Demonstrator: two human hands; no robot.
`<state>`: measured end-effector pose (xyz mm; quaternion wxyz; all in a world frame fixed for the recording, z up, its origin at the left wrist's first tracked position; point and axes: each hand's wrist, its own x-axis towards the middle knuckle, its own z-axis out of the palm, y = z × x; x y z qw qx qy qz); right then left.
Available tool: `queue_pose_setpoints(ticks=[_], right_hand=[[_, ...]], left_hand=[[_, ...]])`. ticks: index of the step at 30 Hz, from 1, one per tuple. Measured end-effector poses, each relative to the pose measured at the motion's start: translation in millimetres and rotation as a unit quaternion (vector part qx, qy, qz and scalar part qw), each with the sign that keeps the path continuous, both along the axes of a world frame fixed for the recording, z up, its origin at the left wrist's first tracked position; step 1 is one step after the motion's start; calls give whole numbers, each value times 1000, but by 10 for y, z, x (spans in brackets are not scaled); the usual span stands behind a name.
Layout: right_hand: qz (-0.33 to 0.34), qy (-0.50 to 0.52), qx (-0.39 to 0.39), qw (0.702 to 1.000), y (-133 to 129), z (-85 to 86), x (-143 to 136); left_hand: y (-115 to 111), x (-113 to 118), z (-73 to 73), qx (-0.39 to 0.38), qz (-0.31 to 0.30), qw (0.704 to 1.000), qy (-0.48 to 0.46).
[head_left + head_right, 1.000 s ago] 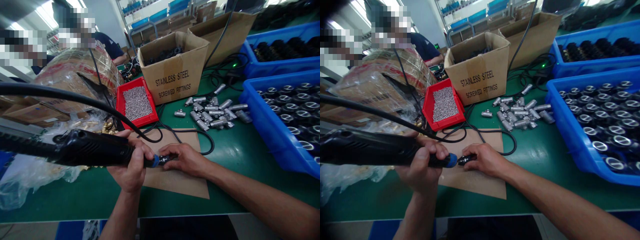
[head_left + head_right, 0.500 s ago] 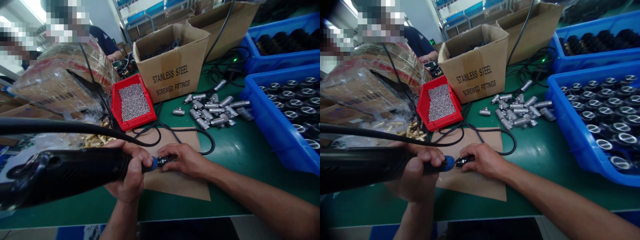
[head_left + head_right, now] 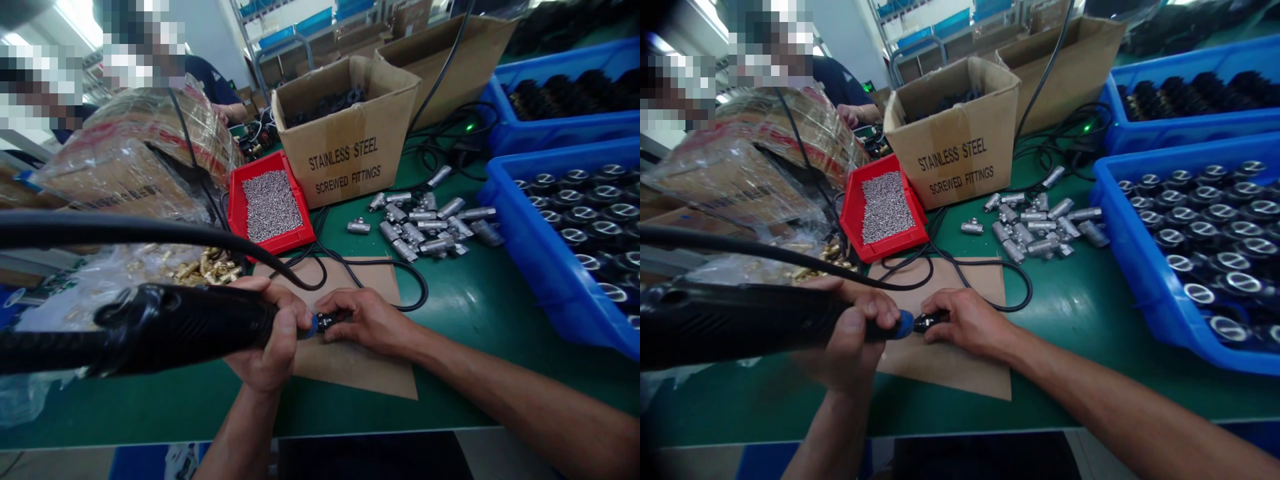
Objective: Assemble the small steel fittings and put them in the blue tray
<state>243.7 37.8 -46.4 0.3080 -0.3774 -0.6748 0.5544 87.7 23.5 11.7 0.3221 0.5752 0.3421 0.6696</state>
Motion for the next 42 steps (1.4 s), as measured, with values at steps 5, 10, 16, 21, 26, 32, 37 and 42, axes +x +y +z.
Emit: queue_pose_setpoints(ticks=[5, 10, 16, 21, 26, 32, 37, 42], right_hand=[[-4, -5, -5, 1000, -5, 28, 1], [-2, -1, -12, 1000, 2, 15, 1], [-4, -2, 1, 1000, 7, -8, -8], [7, -24, 18, 1000, 13, 25, -19], [10, -21, 26, 999, 8, 64, -17], [6, -16, 39, 999, 7, 41, -15], [7, -29, 27, 999, 2, 54, -7], [15, -25, 34, 999, 11, 59, -13]], left_hand=[[37, 75, 105, 18, 27, 999, -37], [63, 113, 66, 5, 30, 998, -52], [78, 83, 2, -6, 10, 1000, -19], [85, 97, -16, -4, 15, 1000, -2], [106, 106, -5, -12, 18, 1000, -17], [78, 117, 139, 6, 38, 997, -60], [30, 112, 78, -7, -10, 999, -49], [32, 97, 35, 12, -26, 997, -66]])
